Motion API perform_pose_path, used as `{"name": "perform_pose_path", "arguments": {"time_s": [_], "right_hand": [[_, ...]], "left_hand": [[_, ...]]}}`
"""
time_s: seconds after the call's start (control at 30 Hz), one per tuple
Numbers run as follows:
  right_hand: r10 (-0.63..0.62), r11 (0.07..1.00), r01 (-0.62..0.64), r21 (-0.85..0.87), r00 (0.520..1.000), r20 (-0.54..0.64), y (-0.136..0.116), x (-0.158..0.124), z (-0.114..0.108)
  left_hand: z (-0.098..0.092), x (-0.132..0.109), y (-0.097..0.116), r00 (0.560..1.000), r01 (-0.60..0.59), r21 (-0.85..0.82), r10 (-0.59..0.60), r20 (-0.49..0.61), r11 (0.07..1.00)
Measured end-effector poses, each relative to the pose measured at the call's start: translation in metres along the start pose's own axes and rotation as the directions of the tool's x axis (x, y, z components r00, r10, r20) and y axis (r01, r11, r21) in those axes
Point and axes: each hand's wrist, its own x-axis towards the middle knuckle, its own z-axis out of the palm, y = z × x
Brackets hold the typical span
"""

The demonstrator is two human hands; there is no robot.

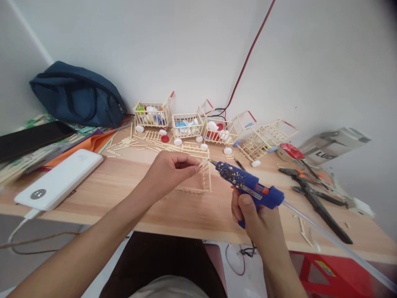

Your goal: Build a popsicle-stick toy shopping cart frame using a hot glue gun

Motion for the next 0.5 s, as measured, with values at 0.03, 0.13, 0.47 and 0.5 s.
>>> {"name": "perform_pose_path", "arguments": {"time_s": [0.03, 0.13, 0.47, 0.5], "right_hand": [[-0.001, 1.000, 0.001, 0.001, 1.000, -0.001, 0.0000, 0.0002, 0.0001], [0.008, 1.000, -0.008, 0.009, 1.000, 0.000, 0.0012, 0.0002, 0.0005], [0.024, 0.999, -0.023, 0.035, 0.999, -0.026, 0.0057, -0.0014, 0.0023], [0.028, 0.999, -0.027, 0.030, 0.999, -0.031, 0.0058, -0.0014, 0.0025]], "left_hand": [[-0.0001, 0.0000, 0.0002, 1.000, 0.003, -0.004, -0.003, 0.003, 1.000], [-0.0001, 0.0004, 0.0009, 1.000, 0.010, -0.018, -0.009, 0.005, 1.000], [-0.0006, -0.0004, 0.0003, 0.999, 0.036, -0.042, -0.036, 0.007, 0.998], [-0.0007, -0.0003, -0.0001, 0.999, 0.040, -0.047, -0.040, 0.009, 0.998]]}}
